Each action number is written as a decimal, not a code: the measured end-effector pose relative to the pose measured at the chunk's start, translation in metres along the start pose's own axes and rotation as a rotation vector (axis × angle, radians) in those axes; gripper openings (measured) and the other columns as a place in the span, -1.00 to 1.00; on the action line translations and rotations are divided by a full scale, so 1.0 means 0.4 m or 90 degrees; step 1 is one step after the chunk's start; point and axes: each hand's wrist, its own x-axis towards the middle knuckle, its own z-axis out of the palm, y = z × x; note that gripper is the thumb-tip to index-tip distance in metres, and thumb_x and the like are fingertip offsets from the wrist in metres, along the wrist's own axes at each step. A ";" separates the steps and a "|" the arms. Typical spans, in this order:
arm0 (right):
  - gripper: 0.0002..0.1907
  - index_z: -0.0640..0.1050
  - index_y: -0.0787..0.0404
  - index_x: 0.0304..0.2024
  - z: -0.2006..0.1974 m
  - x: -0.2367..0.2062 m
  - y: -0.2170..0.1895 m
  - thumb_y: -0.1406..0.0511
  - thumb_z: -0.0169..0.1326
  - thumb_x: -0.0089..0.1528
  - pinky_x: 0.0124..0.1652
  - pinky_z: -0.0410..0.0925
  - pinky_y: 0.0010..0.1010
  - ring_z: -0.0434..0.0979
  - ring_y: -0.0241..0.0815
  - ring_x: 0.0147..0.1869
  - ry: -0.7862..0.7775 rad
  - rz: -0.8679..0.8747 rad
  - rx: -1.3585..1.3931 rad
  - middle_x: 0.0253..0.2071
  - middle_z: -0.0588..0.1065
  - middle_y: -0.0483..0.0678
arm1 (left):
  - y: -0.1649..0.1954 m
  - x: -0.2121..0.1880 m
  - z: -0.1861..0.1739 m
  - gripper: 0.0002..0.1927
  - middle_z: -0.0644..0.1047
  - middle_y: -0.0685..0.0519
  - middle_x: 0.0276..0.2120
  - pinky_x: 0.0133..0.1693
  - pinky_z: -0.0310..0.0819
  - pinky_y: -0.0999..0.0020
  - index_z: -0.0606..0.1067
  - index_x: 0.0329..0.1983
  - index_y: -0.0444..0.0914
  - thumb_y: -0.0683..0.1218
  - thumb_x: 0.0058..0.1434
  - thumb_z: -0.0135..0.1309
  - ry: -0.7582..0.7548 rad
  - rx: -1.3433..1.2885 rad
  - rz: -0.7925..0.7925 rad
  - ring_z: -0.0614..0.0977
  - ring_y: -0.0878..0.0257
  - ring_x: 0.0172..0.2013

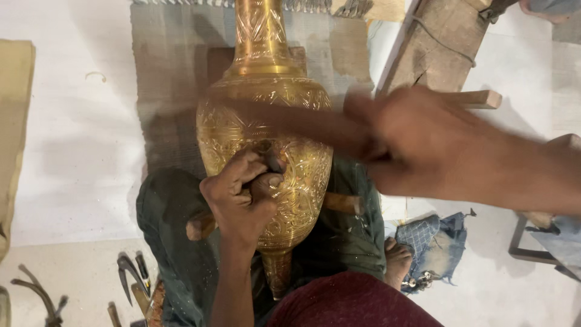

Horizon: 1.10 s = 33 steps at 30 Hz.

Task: The person sits on the floor and uses a metal chisel and wooden mallet to engrave intricate patterns onto a large brass vessel. They repeatedly strike the chisel to create detailed designs on the surface of the vessel.

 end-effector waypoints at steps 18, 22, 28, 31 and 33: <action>-0.73 0.45 0.28 -0.21 0.111 -0.070 0.130 0.55 0.05 0.04 -0.71 0.26 -0.46 0.39 -0.25 -0.67 0.121 0.013 0.049 -0.47 0.46 0.00 | -0.022 0.050 -0.028 -0.46 0.65 -0.21 -0.05 -0.12 0.70 0.34 0.53 0.08 -0.46 -0.50 0.00 -0.10 -0.184 0.034 0.014 0.77 0.11 -0.10; -0.67 0.42 0.12 -0.09 0.141 -0.085 0.134 0.49 0.05 0.12 -0.62 0.31 -0.49 0.44 -0.28 -0.58 -0.011 0.137 -0.033 -0.50 0.43 -0.03 | -0.032 0.055 -0.042 -0.40 0.64 -0.23 -0.03 -0.03 0.73 0.30 0.52 0.08 -0.46 -0.48 -0.11 -0.05 -0.241 -0.025 -0.019 0.74 0.06 -0.04; -0.73 0.50 0.22 -0.21 0.188 -0.133 0.160 0.47 0.14 0.02 -0.67 0.27 -0.45 0.44 -0.31 -0.62 0.099 0.025 0.105 -0.60 0.43 -0.04 | -0.023 0.075 -0.046 -0.42 0.66 -0.17 -0.08 -0.01 0.70 0.31 0.53 0.06 -0.41 -0.47 -0.12 0.02 -0.266 0.057 0.066 0.75 0.10 -0.08; -0.64 0.53 0.23 -0.14 0.216 -0.153 0.173 0.50 0.12 -0.02 -0.70 0.35 -0.44 0.50 -0.24 -0.66 0.123 0.084 0.171 -0.60 0.54 -0.01 | -0.008 0.088 -0.049 -0.48 0.70 -0.07 -0.19 -0.16 0.70 0.38 0.57 0.01 -0.36 -0.45 -0.07 0.05 -0.324 0.058 0.009 0.79 0.19 -0.18; -0.73 0.49 0.23 -0.22 0.238 -0.163 0.175 0.50 0.13 0.01 -0.63 0.36 -0.42 0.50 -0.19 -0.60 0.207 0.017 0.210 -0.53 0.54 0.02 | -0.001 0.099 -0.052 -0.46 0.70 -0.04 -0.23 -0.35 0.74 0.44 0.57 0.02 -0.35 -0.44 -0.10 0.06 -0.342 0.066 -0.024 0.78 0.24 -0.26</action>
